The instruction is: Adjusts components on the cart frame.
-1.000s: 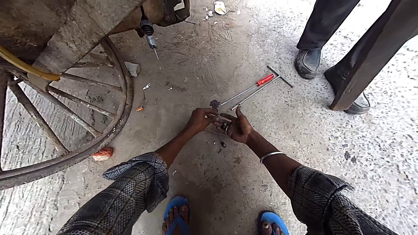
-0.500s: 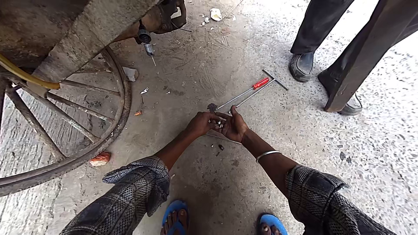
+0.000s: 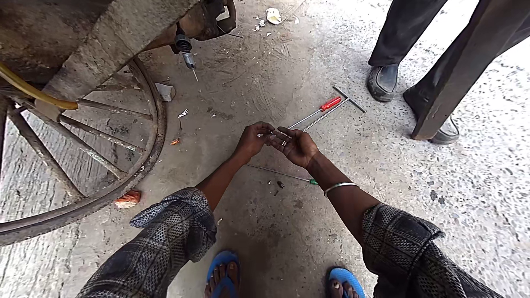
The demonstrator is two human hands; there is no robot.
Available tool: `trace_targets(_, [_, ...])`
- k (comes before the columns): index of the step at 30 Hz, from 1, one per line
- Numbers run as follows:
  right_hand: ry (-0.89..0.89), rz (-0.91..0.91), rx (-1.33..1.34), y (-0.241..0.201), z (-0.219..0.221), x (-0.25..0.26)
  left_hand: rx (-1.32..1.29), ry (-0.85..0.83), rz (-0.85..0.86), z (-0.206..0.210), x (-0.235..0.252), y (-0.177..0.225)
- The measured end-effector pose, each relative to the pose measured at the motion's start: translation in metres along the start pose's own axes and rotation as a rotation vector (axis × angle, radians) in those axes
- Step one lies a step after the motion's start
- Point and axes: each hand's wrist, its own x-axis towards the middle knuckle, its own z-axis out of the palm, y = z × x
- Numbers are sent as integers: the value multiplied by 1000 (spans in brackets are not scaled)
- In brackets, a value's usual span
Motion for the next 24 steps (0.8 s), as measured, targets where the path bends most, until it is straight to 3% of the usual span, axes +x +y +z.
trace_targets(3, [-3, -28, -80, -6, 0, 4, -221, 44, -110, -12, 9, 8])
trace_targets(6, [1, -36, -210, -5, -5, 1, -249, -10, -128, -27, 15, 13])
trace_targets(12, [-51, 52, -159, -2, -14, -6, -38, -175, -109, -50, 8, 22])
trace_targets(19, [-112, 91, -185, -11, 2, -16, 85, -173, -178, -63, -12, 24])
trace_targets(24, [-122, 5, -442, -18, 22, -23, 347, -298, -110, -76, -33, 45])
